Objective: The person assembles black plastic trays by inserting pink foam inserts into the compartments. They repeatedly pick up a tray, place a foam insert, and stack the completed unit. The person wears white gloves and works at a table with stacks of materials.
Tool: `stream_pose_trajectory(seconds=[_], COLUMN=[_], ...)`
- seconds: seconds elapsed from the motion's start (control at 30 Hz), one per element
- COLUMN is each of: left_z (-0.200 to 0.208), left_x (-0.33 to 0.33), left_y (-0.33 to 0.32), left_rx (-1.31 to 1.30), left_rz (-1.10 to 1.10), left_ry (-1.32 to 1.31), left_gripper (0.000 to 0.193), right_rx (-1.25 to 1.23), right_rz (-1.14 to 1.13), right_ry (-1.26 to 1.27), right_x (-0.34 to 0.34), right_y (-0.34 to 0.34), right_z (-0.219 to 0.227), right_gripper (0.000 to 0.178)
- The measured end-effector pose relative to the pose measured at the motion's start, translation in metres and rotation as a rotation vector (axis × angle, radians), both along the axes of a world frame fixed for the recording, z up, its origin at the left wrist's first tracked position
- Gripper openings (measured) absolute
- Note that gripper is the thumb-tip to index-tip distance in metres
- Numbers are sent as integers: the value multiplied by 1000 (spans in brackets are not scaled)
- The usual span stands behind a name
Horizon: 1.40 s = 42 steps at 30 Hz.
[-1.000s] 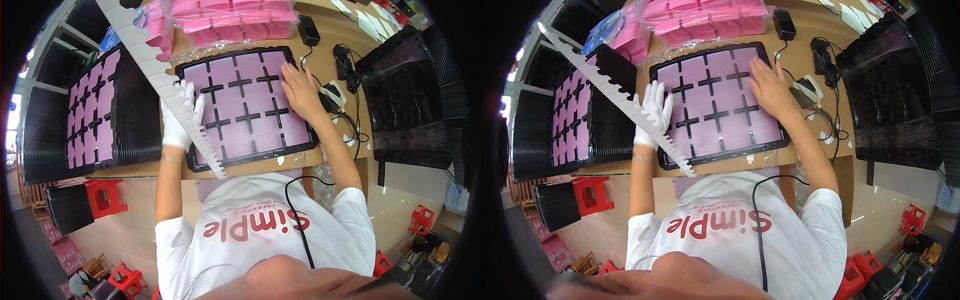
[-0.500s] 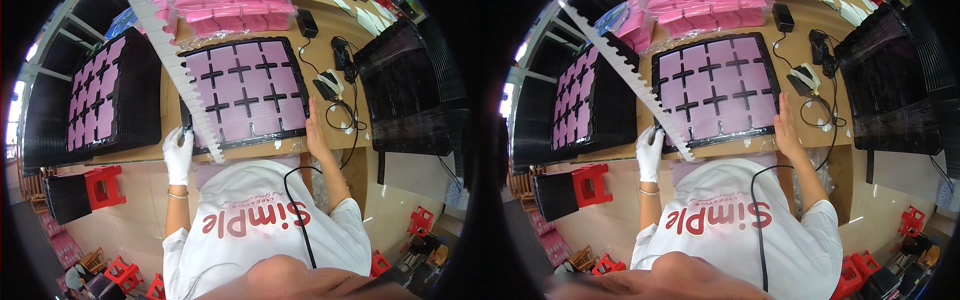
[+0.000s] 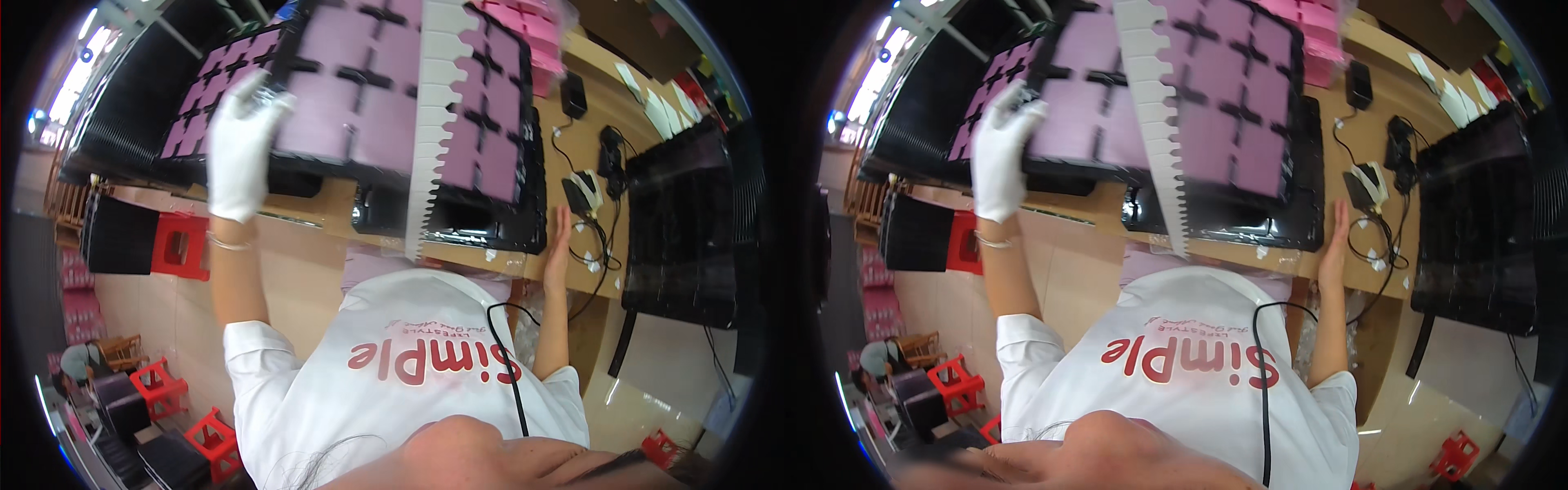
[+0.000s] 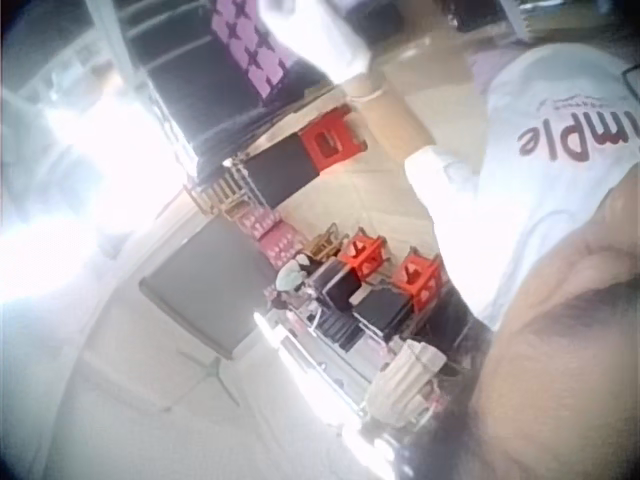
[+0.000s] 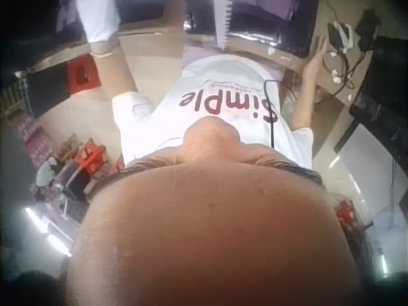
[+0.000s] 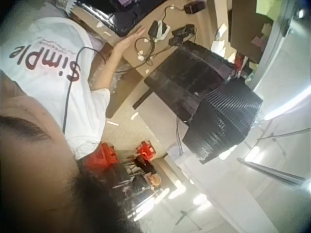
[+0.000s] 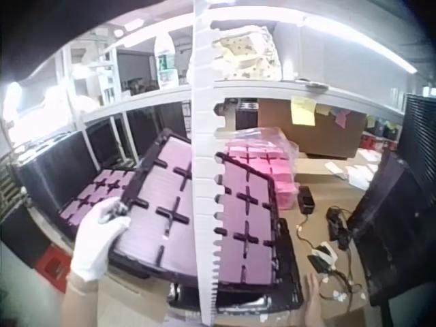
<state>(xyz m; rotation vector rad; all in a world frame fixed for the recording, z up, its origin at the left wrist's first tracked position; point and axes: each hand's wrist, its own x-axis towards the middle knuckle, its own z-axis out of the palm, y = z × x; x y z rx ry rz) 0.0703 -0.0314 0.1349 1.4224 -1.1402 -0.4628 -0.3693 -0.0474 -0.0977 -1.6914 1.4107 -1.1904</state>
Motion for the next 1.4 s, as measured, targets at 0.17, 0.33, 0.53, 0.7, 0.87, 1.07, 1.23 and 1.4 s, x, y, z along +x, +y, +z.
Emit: stream_pose_trajectory(seconds=[0.17,0.33,0.53,0.7,0.87,1.07,1.23,1.4], left_z=[60,19,-30,-10,-2,-23,-34,-71], left_x=[173,319,393,253,75,72,65,23], left_y=[21,28,37,3,26,2,2,9], left_rx=[-69,119,271,348,209,119,41,-290], left_rz=[282,380,271,562,-292,-152,-30,6], left_ry=[-104,184,83,-956,-930,-1226,-1258,-1241], left_gripper=[44,37,40,60,42,24,25,31], right_rx=[19,41,73,78,-22,-298,58,487], right_rz=[28,15,3,-44,-120,8,641,1617], right_ry=[-59,-66,-76,-56,87,152,-195,-379], right_x=[11,10,17,19,32,65,81,129], right_y=[-1,-1,-2,1,1,-12,7,35], right_z=[-3,-5,-4,3,8,59,94,118], right_gripper=[57,57,57,56,53,52,42,22])
